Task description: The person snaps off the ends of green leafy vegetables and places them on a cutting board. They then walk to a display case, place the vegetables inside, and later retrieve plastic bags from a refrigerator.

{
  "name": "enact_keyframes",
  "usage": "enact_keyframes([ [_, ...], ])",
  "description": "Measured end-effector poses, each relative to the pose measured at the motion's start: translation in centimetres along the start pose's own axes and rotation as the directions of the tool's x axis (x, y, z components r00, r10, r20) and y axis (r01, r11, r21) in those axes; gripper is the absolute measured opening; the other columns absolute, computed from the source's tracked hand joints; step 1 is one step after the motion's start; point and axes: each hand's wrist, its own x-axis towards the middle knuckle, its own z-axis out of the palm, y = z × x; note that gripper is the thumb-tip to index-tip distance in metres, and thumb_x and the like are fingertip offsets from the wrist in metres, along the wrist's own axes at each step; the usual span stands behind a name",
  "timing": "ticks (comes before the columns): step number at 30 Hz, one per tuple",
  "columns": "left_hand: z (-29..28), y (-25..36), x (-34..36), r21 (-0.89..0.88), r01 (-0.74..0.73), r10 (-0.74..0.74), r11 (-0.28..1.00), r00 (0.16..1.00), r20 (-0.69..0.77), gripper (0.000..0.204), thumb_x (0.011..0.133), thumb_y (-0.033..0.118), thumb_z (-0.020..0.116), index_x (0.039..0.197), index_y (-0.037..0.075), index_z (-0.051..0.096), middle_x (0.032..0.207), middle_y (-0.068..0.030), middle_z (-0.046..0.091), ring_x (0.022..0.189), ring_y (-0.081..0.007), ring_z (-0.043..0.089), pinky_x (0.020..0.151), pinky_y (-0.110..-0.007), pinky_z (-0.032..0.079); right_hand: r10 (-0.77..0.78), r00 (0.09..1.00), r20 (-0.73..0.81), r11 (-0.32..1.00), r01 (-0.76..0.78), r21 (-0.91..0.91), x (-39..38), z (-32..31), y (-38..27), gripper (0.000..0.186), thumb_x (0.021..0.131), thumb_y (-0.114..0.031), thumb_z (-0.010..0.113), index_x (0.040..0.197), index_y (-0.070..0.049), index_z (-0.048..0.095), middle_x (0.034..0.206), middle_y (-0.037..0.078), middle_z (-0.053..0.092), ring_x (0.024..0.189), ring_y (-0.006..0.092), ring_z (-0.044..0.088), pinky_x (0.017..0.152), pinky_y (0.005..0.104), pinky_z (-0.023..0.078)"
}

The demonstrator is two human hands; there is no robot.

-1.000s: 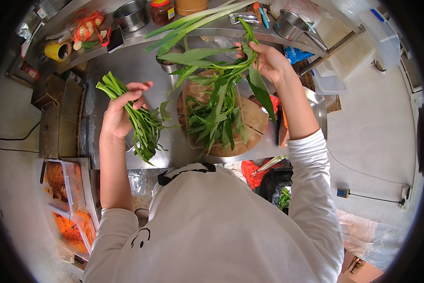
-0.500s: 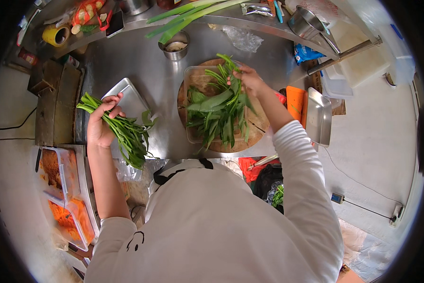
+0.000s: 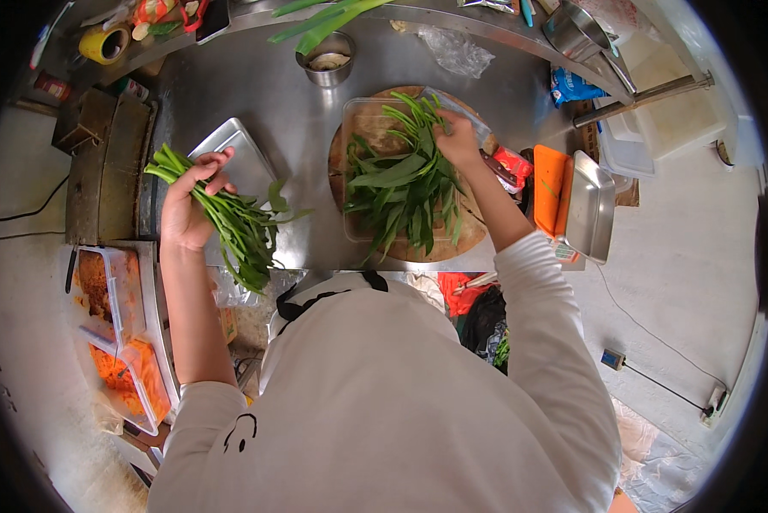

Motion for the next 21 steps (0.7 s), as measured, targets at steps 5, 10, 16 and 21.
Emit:
enact_keyframes([
  [5,1.6,-0.3,0.6,0.005,0.008,-0.008,1.000,0.993,0.115,0.016,0.074,0.004,0.057,0.090,0.002,0.059,0.107,-0.0088,0.057,0.058,-0.0069,0.043,0.072,-0.029,0.042,0.172,0.981,0.091,0.985,-0.173,-0.003,-2.0,-3.0,-0.4,0.029,0.075,-0.012,0.059,0.103,-0.004,0.063,0.104,0.021,0.061,0.094,0.0344,0.060,0.082,0.0365,0.047],
  [10,3.0,-0.7,1.3,0.063,0.019,-0.029,0.998,0.986,0.166,0.019,0.074,0.006,0.055,0.091,-0.001,0.058,0.107,-0.0118,0.056,0.058,-0.0077,0.044,0.071,-0.030,0.043,0.157,0.942,0.298,0.986,-0.167,0.008,-6.0,-1.2,1.1,0.033,0.076,-0.016,0.060,0.105,0.000,0.060,0.104,0.026,0.058,0.099,0.0366,0.057,0.086,0.0365,0.045],
  [16,3.8,-0.5,1.6,0.000,0.067,-0.065,0.998,0.973,0.221,0.018,0.074,0.006,0.055,0.091,-0.001,0.058,0.109,-0.0130,0.056,0.059,-0.0081,0.044,0.073,-0.030,0.044,0.140,0.961,0.239,0.984,-0.108,-0.139,-7.5,-0.4,-2.6,0.038,0.077,-0.019,0.061,0.109,0.001,0.056,0.110,0.028,0.052,0.109,0.0390,0.048,0.091,0.0413,0.040],
  [21,5.3,-0.6,2.2,-0.090,0.079,-0.025,0.993,0.870,0.492,0.039,0.068,0.010,0.052,0.104,-0.006,0.056,0.119,-0.0167,0.048,0.066,-0.0106,0.043,0.078,-0.031,0.043,-0.005,1.000,0.000,0.889,0.005,-0.458,-8.2,-1.2,-8.2,0.026,0.077,-0.016,0.061,0.098,-0.001,0.059,0.101,0.023,0.056,0.100,0.0363,0.053,0.084,0.0422,0.043],
])
